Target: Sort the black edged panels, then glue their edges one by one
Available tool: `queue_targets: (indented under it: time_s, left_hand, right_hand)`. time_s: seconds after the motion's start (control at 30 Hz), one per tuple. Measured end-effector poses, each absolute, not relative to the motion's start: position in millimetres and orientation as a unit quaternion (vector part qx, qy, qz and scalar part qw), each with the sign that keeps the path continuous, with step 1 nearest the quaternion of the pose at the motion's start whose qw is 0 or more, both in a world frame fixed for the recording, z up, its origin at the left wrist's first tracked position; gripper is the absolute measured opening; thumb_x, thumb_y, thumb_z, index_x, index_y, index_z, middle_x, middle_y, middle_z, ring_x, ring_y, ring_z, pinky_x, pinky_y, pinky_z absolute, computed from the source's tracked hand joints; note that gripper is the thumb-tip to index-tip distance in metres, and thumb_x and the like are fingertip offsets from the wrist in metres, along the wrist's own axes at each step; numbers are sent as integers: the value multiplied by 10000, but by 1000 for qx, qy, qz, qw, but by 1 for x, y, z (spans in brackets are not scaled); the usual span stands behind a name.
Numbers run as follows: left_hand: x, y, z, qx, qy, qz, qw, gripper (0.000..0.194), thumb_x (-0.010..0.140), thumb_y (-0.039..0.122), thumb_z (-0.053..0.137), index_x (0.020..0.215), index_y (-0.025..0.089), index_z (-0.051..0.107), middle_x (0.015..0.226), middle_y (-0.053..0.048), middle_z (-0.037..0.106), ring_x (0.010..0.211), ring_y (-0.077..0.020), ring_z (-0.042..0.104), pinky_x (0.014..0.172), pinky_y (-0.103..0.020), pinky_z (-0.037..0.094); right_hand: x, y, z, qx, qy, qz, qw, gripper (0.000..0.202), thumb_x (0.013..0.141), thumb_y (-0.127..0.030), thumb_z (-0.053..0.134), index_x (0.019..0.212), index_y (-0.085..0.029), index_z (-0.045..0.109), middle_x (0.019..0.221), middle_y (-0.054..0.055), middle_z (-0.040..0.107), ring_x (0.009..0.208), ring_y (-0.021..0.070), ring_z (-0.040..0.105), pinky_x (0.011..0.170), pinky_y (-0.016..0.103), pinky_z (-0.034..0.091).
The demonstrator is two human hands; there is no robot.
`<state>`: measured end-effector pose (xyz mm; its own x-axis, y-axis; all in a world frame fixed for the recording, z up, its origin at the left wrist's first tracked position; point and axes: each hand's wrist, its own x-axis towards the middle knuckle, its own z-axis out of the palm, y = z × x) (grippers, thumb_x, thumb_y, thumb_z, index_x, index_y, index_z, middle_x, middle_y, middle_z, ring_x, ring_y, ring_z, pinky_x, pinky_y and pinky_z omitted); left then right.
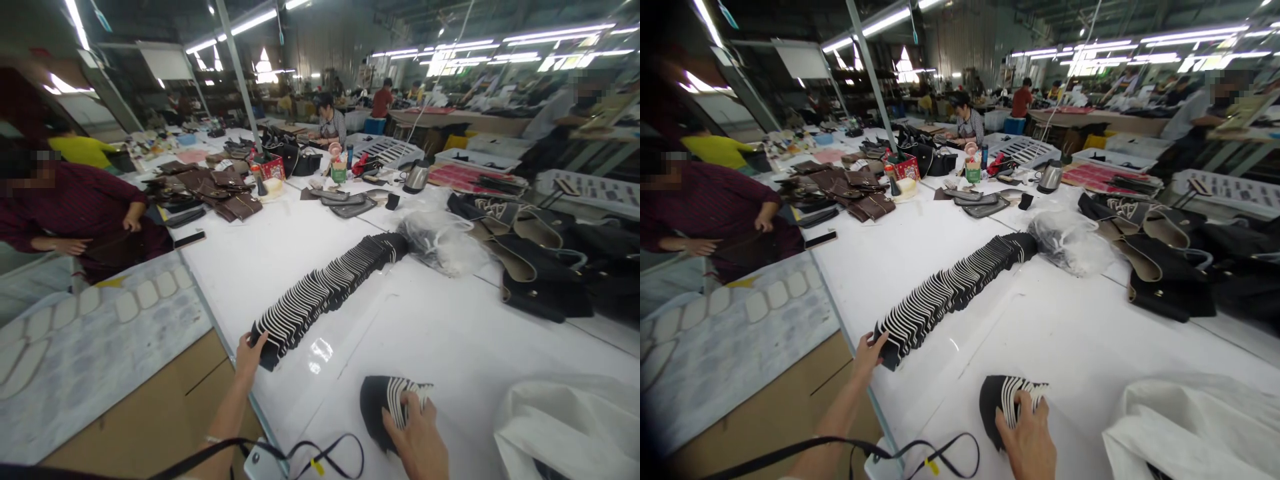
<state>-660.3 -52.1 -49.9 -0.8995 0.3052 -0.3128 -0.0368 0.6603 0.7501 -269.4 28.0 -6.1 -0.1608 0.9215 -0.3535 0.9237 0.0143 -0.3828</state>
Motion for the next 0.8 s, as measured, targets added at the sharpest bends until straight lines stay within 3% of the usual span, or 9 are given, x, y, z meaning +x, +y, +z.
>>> queue_targets:
  time_s: [0.1,0.23,0.33,0.47,0.7,0.8]
  left_hand:
    - [-658,-58,-47,86,864,440,231,811,799,570,577,1460,253,230,1296,-163,512,1004,-227,632,635,-284,577]
    - [-652,-68,-45,97,854,448,246,757,837,474,556,1481,346,178,1345,-137,449,1088,-238,589,634,-271,579]
    - [-650,-65,-43,73,862,434,251,770,834,618,490,1476,310,199,1361,-158,436,1107,-265,581,608,-280,581]
    - [-656,-44,-38,52,883,392,252,942,721,769,515,1454,229,272,1362,-205,461,1097,-323,592,568,-323,579]
    - [-664,-29,-38,88,900,351,243,858,759,673,548,1430,187,322,1308,-217,537,1006,-309,638,579,-349,572]
    - [-664,-35,-37,126,901,348,227,820,816,632,506,1456,177,268,1261,-201,569,985,-271,645,691,-376,581]
  right_hand:
    - [-269,28,-6,646,711,-279,-8,350,905,-534,376,1119,-263,434,1151,90,423,864,217,602,702,347,483]
    - [-269,28,-4,650,708,-276,-11,352,904,-540,370,1109,-259,427,1136,86,400,844,216,599,696,355,478]
    - [-270,28,-6,652,707,-274,-5,353,907,-541,368,1116,-262,427,1131,84,401,858,219,601,693,353,484]
    - [-269,28,-10,648,710,-276,-9,355,905,-538,371,1128,-266,422,1166,88,389,926,228,599,704,345,486]
    - [-268,27,-9,648,714,-266,-23,365,900,-537,375,1129,-259,434,1141,82,398,909,234,593,707,361,483]
    - [-268,27,-9,648,714,-266,-21,364,902,-532,377,1130,-256,436,1181,95,389,907,236,594,716,374,488]
